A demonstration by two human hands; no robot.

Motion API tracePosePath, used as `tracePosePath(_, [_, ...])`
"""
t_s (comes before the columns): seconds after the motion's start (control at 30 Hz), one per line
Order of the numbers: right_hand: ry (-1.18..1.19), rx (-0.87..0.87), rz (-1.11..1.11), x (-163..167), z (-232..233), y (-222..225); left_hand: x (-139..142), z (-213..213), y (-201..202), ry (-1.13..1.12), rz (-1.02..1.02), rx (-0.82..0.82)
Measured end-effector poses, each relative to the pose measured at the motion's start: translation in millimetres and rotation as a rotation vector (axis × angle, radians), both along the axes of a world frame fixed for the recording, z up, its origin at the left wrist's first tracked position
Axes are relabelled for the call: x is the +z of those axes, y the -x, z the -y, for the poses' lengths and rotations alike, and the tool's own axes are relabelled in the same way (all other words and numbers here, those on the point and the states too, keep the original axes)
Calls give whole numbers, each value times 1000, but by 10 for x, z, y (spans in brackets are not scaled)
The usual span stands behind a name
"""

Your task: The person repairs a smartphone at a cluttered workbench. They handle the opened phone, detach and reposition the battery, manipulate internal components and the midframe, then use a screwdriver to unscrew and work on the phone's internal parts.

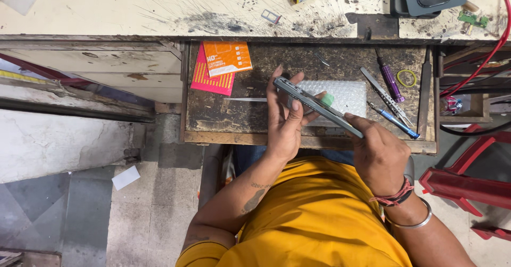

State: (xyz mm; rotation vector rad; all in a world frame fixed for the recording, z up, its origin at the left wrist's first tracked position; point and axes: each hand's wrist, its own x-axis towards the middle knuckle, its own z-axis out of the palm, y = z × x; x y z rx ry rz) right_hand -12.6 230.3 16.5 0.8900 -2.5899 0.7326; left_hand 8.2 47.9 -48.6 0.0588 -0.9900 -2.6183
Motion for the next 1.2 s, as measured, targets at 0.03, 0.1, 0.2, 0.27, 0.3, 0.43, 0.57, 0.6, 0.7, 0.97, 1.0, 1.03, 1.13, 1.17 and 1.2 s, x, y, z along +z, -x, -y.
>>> tracePosePath(0.03, [32,4,13,11,-8,-3,3,-2,-9,20,-9,2])
tracePosePath(0.1, [95,13,36,32,-33,-4,20,-13,-37,105,-30,28])
tracePosePath(0.2, [205,27,65,59,-115,-5,71,23,-48,367,-72,152])
tracePosePath(0.27, [288,51,133,75,-198,10,126,105,-74,600,-113,267])
tracePosePath(0.3, [330,63,167,78,-238,24,160,181,-96,725,-142,325])
tracePosePath(0.43, [258,60,226,88,-391,71,311,458,-174,908,-201,192])
tracePosePath(0.57, [248,94,276,63,-391,104,415,516,-138,968,-342,133])
tracePosePath(0.6, [260,118,277,71,-383,103,431,496,-184,1023,-300,175])
tracePosePath(0.7, [216,104,323,147,-341,103,445,433,-272,1080,-213,251])
tracePosePath(0.97, [155,196,-9,456,-121,44,459,286,-291,1158,-230,377])
tracePosePath(1.0, [121,219,-55,474,-106,38,466,263,-289,1167,-239,385])
tracePosePath(1.03, [102,211,-49,481,-85,31,474,248,-289,1176,-248,391])
tracePosePath(1.13, [69,196,-55,466,-49,32,486,211,-294,1172,-225,394])
tracePosePath(1.17, [74,199,-71,454,-39,36,487,211,-292,1166,-215,388])
tracePosePath(1.2, [80,201,-84,443,-35,35,487,212,-300,1160,-203,381])
